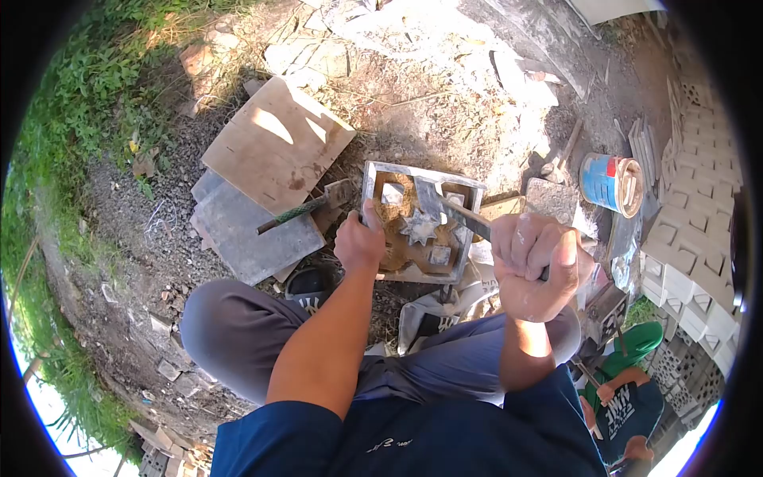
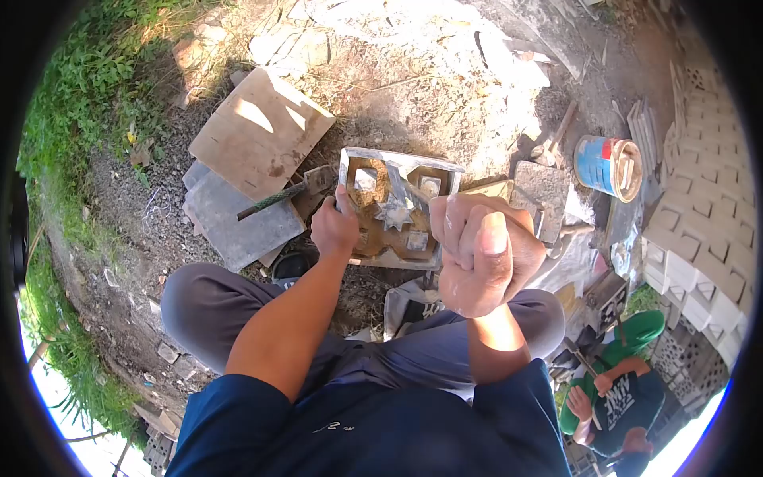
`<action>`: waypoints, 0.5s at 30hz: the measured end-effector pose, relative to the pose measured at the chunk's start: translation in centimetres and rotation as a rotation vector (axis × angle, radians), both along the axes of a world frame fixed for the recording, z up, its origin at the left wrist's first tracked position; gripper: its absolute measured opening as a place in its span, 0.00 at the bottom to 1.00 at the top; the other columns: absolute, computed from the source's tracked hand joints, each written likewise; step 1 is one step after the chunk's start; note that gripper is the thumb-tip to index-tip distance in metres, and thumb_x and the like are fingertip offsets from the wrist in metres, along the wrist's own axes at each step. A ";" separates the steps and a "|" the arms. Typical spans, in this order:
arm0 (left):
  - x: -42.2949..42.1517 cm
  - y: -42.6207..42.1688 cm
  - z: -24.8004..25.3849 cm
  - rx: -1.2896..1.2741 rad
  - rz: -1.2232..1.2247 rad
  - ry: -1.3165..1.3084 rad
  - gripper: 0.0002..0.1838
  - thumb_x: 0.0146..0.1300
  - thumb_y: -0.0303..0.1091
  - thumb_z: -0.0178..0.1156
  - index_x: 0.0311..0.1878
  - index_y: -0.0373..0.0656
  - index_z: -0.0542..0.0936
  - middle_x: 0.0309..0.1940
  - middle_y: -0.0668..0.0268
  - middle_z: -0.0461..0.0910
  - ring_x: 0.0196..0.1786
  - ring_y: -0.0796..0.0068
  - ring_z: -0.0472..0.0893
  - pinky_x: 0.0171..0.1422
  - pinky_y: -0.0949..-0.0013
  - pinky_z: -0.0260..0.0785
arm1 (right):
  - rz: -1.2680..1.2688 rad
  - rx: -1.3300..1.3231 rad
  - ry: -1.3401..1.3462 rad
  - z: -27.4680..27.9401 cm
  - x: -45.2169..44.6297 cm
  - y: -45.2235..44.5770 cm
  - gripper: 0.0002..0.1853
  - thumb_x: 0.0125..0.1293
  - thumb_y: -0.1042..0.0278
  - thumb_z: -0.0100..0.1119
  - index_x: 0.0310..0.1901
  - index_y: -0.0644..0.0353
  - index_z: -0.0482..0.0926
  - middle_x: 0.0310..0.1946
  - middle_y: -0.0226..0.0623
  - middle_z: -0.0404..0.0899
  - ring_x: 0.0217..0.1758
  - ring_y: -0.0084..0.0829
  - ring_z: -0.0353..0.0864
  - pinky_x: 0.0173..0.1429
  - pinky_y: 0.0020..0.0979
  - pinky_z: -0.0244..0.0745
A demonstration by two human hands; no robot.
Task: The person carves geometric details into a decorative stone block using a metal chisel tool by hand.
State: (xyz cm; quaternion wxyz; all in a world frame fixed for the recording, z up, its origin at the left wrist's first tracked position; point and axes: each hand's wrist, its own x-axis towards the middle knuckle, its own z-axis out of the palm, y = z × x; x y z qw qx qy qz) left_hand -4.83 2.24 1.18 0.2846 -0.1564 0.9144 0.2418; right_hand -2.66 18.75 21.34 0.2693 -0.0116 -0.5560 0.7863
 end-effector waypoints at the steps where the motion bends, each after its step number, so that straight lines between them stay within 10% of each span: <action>1: 0.1 0.0 -0.2 0.001 0.000 -0.002 0.36 0.74 0.63 0.41 0.53 0.36 0.82 0.46 0.46 0.84 0.51 0.42 0.83 0.55 0.45 0.75 | 0.000 0.001 -0.002 -0.4 -0.1 -0.1 0.29 0.78 0.62 0.48 0.15 0.58 0.56 0.12 0.27 0.53 0.15 0.21 0.47 0.21 0.28 0.43; 15: 0.4 0.1 -0.3 0.011 0.005 0.029 0.35 0.74 0.63 0.40 0.46 0.36 0.82 0.43 0.45 0.84 0.48 0.41 0.83 0.52 0.42 0.75 | 0.096 0.226 -0.072 -1.3 -0.6 -1.5 0.30 0.79 0.58 0.45 0.17 0.65 0.58 0.12 0.30 0.55 0.16 0.24 0.51 0.21 0.29 0.47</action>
